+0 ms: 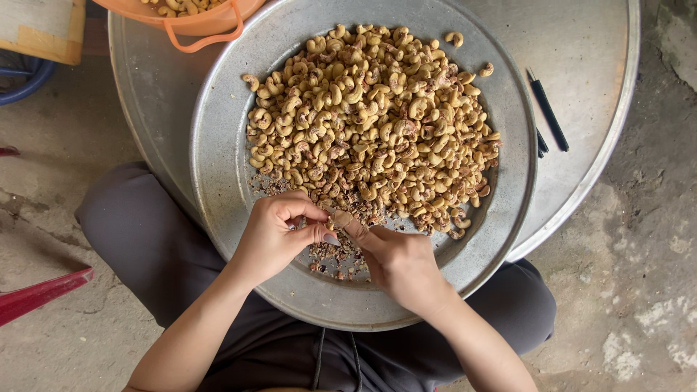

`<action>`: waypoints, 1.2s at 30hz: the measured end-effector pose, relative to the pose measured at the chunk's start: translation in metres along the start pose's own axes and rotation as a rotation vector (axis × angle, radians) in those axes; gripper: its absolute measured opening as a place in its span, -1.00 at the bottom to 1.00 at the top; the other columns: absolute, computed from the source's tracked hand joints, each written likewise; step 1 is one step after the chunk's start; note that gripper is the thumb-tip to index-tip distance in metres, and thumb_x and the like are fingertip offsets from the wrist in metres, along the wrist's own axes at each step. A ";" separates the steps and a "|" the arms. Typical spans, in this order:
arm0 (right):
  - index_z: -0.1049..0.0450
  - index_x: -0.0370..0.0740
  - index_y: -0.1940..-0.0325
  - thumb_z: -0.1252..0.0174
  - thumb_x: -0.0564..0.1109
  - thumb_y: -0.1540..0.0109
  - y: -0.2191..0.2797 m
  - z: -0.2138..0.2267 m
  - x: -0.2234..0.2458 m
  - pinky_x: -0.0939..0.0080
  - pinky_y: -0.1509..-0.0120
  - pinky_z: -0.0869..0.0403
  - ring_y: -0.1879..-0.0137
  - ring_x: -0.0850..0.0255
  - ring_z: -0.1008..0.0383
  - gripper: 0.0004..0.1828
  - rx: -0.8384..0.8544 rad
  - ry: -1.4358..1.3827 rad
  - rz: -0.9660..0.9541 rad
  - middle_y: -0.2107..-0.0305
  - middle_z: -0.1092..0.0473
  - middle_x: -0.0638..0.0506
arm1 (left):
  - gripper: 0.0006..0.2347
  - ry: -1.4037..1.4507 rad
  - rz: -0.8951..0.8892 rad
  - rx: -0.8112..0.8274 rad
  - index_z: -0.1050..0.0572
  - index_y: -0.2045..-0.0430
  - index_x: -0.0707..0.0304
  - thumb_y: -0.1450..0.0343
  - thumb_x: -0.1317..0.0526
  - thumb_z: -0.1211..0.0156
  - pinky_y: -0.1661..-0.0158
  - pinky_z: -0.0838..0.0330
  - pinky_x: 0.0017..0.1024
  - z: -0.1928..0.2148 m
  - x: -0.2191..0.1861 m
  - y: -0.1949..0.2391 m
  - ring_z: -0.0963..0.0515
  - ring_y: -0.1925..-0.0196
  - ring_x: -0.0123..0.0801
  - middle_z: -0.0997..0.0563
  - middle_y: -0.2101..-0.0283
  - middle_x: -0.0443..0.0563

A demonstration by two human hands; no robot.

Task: The person sits on the floor and uses a small knife to peel the skin off raw cashew nuts. They pick up each nut, carefully remove the outer layer, and place the peeled nut into a separate orange bowl while discarding the skins into the metal tray.

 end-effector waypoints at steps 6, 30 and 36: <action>-0.42 -0.10 -0.34 -0.06 -0.33 -0.23 0.004 -0.007 -0.004 0.37 0.66 -0.33 0.78 0.31 -0.28 -0.44 -0.090 0.376 0.131 0.74 -0.40 0.04 | -0.90 0.110 0.068 0.035 -0.67 0.49 0.37 -0.25 0.33 -0.47 0.52 -0.14 -0.53 -0.005 0.010 0.003 -0.25 0.58 -0.48 -0.63 0.60 0.10; -0.31 -0.28 -0.38 0.05 -0.30 -0.32 -0.001 -0.012 -0.009 0.39 0.56 -0.25 0.71 0.39 -0.15 -0.50 0.033 -0.633 -0.039 0.83 -0.33 0.02 | -0.90 0.332 -0.023 -0.118 -0.64 0.37 0.39 -0.35 0.32 -0.34 0.37 -0.40 -0.53 -0.020 -0.005 0.007 -0.42 0.56 -0.52 -0.64 0.54 0.08; -0.30 -0.37 -0.36 0.06 -0.32 -0.31 0.008 -0.013 -0.029 0.41 0.57 -0.23 0.73 0.37 -0.15 -0.51 -0.054 -0.668 -0.046 0.82 -0.34 -0.02 | -0.85 0.151 -0.054 -0.195 -0.62 0.44 0.40 -0.48 0.31 -0.16 0.28 -0.48 -0.37 -0.019 0.007 0.011 -0.52 0.54 -0.31 -0.62 0.55 0.16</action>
Point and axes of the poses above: each hand's wrist, its own y-axis away from the middle knuckle, its own z-axis out of the back of the hand, x = y × z, the point moved 4 cm from there along -y, towards the middle knuckle
